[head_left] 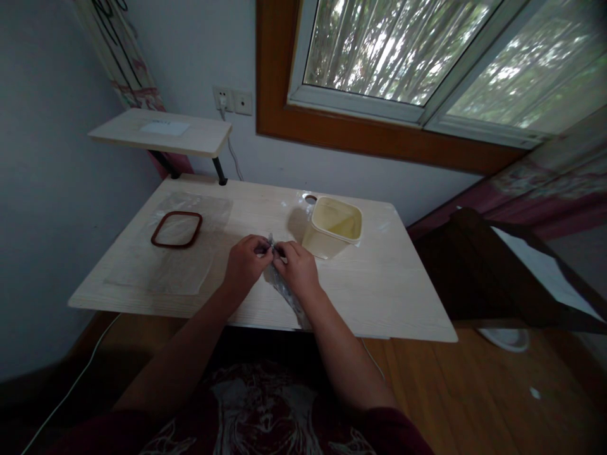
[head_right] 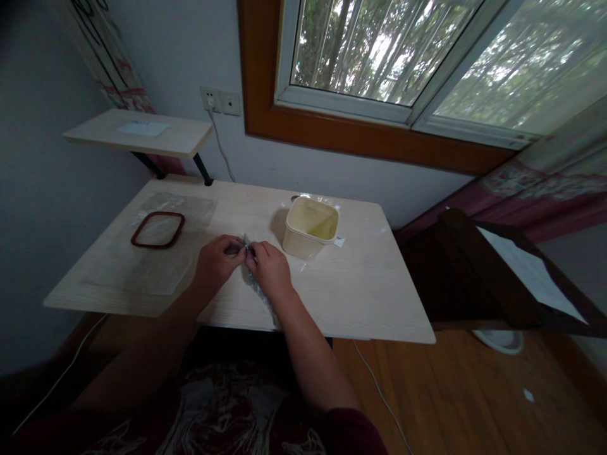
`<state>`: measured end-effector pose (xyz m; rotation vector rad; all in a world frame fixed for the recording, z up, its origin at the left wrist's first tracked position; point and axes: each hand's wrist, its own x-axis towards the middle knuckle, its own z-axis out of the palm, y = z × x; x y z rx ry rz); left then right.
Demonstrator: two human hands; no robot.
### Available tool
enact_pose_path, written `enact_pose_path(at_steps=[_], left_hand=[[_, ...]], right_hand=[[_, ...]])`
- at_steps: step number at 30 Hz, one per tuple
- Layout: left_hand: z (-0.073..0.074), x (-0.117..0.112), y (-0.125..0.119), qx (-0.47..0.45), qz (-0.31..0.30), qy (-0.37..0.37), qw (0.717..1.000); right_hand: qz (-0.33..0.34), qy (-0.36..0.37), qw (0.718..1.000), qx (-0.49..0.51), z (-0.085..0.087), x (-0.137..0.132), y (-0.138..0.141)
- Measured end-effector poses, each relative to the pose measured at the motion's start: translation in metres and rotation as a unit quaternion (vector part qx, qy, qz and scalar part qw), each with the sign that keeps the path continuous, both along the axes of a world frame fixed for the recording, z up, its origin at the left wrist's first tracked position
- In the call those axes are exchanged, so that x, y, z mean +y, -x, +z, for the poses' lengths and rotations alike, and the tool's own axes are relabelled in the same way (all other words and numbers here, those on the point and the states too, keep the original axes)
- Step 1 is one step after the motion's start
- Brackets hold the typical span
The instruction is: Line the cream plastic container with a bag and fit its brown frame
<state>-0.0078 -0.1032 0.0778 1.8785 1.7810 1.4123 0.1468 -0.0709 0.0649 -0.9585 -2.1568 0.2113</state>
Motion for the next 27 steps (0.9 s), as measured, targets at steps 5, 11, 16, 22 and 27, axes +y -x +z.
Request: enact_pose_path(at_steps=[5,11,16,22,27], left_hand=[[0.004,0.000,0.002,-0.001,-0.012,0.004,1.000],[0.010,-0.001,0.006,-0.020,-0.029,0.000,0.999],[0.011,-0.003,0.009,-0.055,-0.040,0.012,0.998],[0.011,-0.003,0.010,-0.087,-0.049,0.019,0.995],[0.012,-0.004,0.008,-0.053,-0.030,0.009,0.998]], right_hand=[[-0.005,-0.022,1.000,-0.006,0.000,0.001,0.001],[0.023,-0.031,0.999,0.009,-0.001,0.000,-0.003],[0.049,-0.036,0.998,0.028,-0.008,0.001,-0.007],[0.065,0.002,0.993,0.102,-0.006,0.001,-0.009],[0.065,0.025,0.992,0.102,0.000,0.001,-0.009]])
